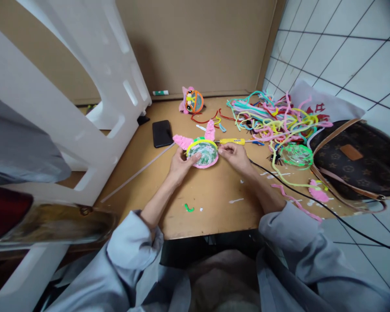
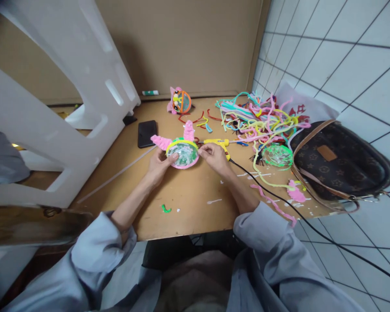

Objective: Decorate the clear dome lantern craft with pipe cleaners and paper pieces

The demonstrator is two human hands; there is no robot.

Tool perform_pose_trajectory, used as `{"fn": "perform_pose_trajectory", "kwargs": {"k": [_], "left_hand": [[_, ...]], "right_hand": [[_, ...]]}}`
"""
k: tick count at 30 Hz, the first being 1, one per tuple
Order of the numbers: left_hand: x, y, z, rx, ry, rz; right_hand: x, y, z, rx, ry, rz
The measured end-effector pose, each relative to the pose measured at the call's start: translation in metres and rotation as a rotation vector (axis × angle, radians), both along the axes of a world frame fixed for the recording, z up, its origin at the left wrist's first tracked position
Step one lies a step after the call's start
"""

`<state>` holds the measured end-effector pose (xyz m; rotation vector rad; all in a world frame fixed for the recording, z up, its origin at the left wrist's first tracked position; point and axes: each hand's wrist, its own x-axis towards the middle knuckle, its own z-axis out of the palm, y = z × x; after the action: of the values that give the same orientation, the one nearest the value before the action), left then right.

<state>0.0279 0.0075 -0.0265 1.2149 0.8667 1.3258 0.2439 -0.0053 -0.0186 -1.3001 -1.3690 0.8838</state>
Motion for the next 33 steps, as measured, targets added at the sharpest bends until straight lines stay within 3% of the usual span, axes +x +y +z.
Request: {"fn": "perform_pose_trajectory", "kwargs": {"k": [3, 9, 14, 25, 33], "left_hand": [[0.001, -0.002, 0.003, -0.008, 0.014, -0.002], [0.004, -0.004, 0.002, 0.001, 0.023, -0.034], [0.005, -0.005, 0.002, 0.009, 0.057, -0.022], [0.001, -0.005, -0.002, 0.041, -0.007, -0.136], [0.0, 0.003, -0.009, 0.03, 0.052, -0.108]], "right_hand": [[-0.001, 0.0, 0.002, -0.031, 0.111, 0.02], [-0.008, -0.002, 0.002, -0.101, 0.177, 0.222], [-0.007, -0.004, 0.005, -0.15, 0.242, 0.201], [0.002, -0.006, 0.011, -0.193, 0.319, 0.163], [0.006, -0.004, 0.008, -0.209, 0.331, 0.111]]}}
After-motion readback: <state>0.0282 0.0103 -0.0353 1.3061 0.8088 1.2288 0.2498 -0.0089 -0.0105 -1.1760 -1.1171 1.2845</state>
